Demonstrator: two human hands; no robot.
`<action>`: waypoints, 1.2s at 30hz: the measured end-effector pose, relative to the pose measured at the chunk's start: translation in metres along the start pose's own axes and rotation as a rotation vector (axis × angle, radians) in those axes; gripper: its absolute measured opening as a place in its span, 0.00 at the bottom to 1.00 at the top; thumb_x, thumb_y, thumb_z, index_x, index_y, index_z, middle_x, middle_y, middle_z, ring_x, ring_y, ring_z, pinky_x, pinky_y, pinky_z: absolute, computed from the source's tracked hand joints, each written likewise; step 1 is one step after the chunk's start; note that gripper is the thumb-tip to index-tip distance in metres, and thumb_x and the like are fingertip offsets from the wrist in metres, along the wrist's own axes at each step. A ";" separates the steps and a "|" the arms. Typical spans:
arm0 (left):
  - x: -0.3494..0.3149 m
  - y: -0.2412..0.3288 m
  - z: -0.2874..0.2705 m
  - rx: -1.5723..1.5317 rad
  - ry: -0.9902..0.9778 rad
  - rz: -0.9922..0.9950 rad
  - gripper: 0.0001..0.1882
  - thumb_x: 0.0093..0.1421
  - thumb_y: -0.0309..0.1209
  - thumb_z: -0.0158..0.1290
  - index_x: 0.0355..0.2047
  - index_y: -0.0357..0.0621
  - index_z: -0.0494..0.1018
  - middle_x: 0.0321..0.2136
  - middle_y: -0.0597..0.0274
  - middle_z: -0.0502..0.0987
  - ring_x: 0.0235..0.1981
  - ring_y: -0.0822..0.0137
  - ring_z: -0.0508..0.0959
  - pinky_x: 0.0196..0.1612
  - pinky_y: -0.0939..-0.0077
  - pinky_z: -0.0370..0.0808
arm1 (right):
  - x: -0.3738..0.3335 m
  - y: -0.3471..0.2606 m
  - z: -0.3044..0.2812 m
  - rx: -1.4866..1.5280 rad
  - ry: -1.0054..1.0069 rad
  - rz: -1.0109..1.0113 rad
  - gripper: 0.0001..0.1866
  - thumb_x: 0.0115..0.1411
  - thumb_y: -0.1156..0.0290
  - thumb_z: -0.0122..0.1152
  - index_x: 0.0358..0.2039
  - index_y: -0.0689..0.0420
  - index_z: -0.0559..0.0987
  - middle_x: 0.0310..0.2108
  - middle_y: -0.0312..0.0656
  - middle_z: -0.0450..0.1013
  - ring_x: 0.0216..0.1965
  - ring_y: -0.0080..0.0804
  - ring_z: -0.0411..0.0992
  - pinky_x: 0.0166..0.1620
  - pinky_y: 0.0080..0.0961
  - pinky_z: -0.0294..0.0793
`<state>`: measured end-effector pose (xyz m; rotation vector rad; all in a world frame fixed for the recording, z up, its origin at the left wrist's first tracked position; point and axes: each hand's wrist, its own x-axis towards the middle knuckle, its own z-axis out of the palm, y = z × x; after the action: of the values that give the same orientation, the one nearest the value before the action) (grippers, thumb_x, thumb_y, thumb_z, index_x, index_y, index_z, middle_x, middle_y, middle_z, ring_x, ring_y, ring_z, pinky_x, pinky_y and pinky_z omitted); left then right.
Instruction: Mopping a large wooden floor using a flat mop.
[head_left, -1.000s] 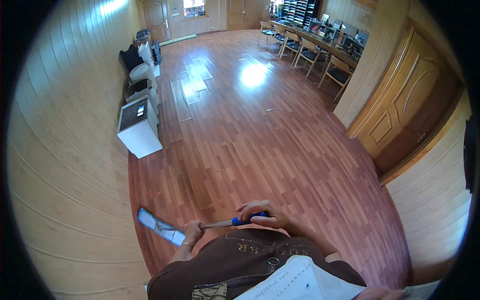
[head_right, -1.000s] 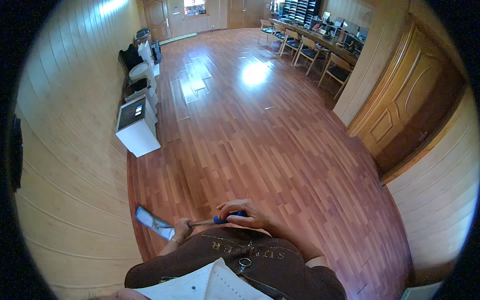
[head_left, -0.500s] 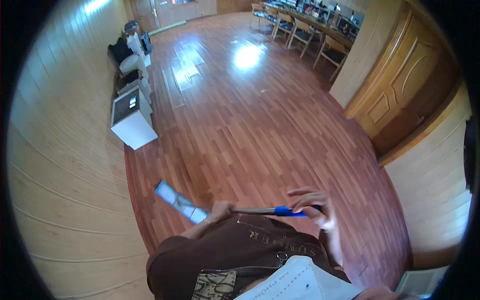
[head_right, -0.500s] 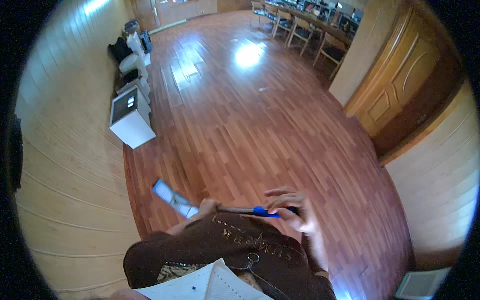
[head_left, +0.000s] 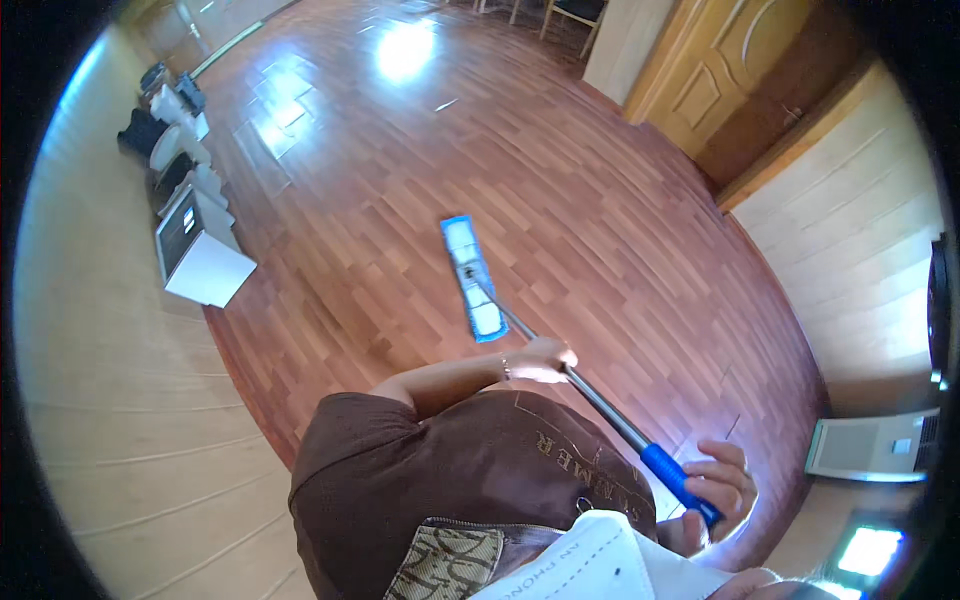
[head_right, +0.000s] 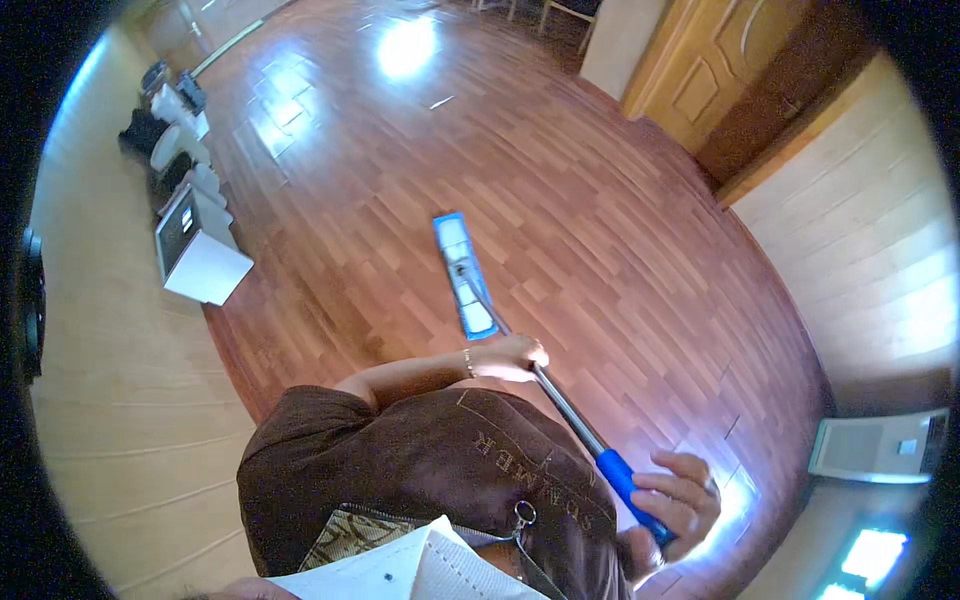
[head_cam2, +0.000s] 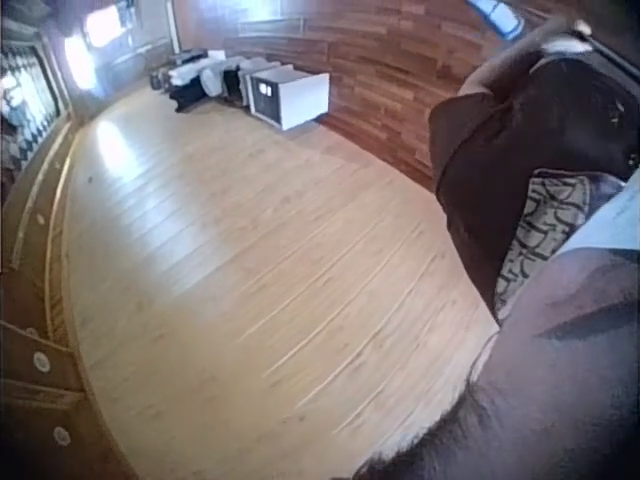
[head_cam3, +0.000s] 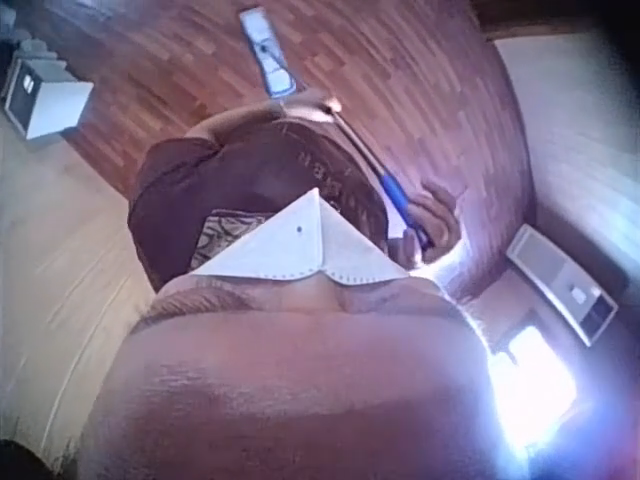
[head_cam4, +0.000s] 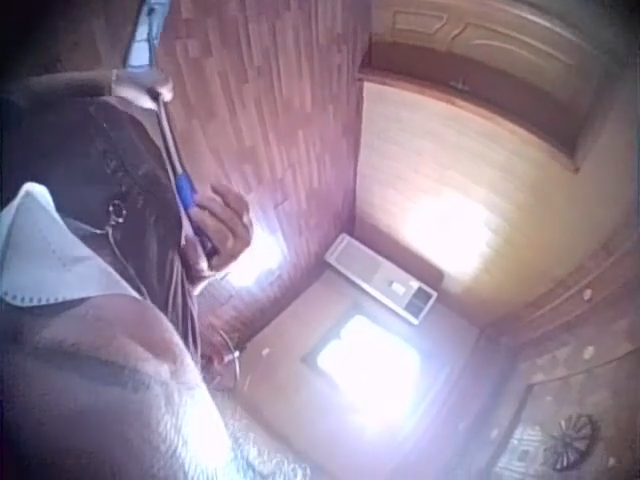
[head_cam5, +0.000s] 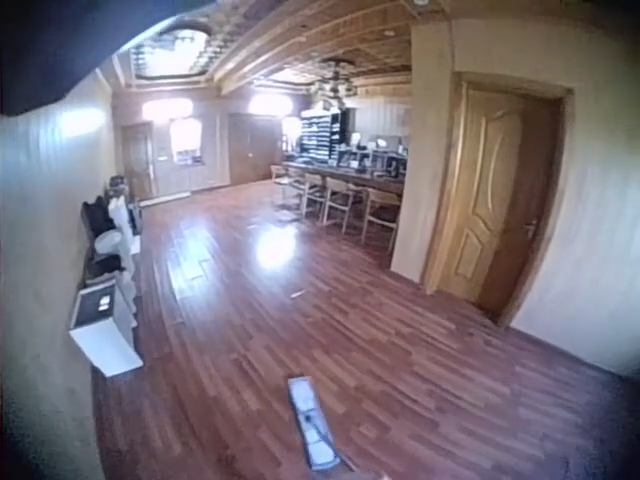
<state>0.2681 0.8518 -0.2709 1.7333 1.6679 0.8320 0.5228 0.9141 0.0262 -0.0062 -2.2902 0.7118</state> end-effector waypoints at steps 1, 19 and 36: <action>0.016 0.013 0.001 0.040 -0.068 0.038 0.08 0.47 0.30 0.56 0.18 0.44 0.68 0.20 0.56 0.72 0.28 0.53 0.75 0.32 0.57 0.71 | -0.006 -0.003 -0.005 -0.062 0.052 0.004 0.22 0.55 0.48 0.56 0.31 0.57 0.77 0.24 0.44 0.75 0.29 0.46 0.74 0.33 0.37 0.73; 0.094 -0.003 0.053 0.077 -0.390 0.398 0.15 0.44 0.43 0.62 0.19 0.49 0.70 0.19 0.67 0.75 0.24 0.59 0.77 0.31 0.61 0.72 | -0.035 -0.013 0.002 0.119 -0.072 -0.133 0.23 0.57 0.45 0.59 0.27 0.55 0.73 0.24 0.40 0.76 0.28 0.37 0.75 0.30 0.32 0.74; -0.068 -0.180 -0.063 0.183 0.376 -0.217 0.12 0.41 0.38 0.61 0.19 0.53 0.68 0.20 0.66 0.72 0.33 0.60 0.75 0.37 0.57 0.65 | 0.021 0.048 0.189 0.700 -0.238 0.088 0.04 0.47 0.74 0.64 0.20 0.59 0.78 0.23 0.45 0.76 0.33 0.45 0.77 0.48 0.46 0.71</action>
<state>0.1046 0.7914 -0.3732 1.5394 2.1975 0.9706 0.3757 0.8667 -0.0946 0.3194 -2.1426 1.5955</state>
